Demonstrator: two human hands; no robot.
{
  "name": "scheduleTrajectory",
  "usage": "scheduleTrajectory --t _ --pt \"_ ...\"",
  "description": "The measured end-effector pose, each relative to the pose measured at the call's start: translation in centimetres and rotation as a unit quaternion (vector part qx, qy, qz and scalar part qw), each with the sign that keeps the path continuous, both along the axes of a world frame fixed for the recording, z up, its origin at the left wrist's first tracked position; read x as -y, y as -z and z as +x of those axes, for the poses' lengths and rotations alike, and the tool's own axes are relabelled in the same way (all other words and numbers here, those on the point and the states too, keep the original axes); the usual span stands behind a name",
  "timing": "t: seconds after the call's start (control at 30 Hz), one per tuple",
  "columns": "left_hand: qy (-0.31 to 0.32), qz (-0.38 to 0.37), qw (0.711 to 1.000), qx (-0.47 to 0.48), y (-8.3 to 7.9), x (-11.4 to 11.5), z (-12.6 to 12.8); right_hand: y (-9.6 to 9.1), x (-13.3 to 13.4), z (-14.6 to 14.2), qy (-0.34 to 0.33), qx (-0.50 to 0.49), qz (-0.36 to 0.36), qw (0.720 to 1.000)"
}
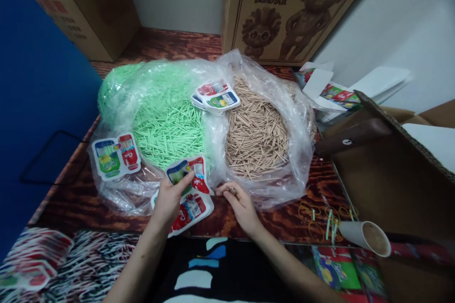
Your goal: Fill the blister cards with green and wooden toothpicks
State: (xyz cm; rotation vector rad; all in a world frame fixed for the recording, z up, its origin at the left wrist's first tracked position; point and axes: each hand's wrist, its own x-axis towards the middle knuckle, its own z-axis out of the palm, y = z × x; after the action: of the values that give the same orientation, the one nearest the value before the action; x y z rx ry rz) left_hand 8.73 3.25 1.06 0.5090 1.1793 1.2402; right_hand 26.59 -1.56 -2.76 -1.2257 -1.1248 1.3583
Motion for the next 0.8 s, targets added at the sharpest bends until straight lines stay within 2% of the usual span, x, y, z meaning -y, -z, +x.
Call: scheduleTrajectory --t 0.1,0.2,0.33,0.47,0.63,0.8 --pt "-0.008 0.000 1.000 -0.002 0.1 0.3 -0.2 1.4 1.1 -0.7 0.007 0.050 0.026 0.998" --pt "-0.017 -0.011 1.000 -0.008 0.2 0.8 -0.3 2.0 1.5 -0.9 0.008 0.090 0.061 0.994" --pt "-0.014 -0.023 1.000 -0.007 0.5 1.4 -0.3 1.7 1.7 -1.1 0.032 0.107 0.092 0.990" --pt "-0.016 -0.021 1.000 -0.005 0.9 1.8 -0.5 1.8 1.8 -1.1 0.015 0.100 0.103 0.990" --pt "-0.021 -0.011 1.000 -0.012 0.7 2.0 -0.6 1.8 1.8 -1.3 0.020 0.130 0.099 0.986" --pt "-0.023 -0.018 1.000 0.001 0.8 2.2 -0.7 1.5 1.9 -1.5 0.027 0.114 0.091 0.989"
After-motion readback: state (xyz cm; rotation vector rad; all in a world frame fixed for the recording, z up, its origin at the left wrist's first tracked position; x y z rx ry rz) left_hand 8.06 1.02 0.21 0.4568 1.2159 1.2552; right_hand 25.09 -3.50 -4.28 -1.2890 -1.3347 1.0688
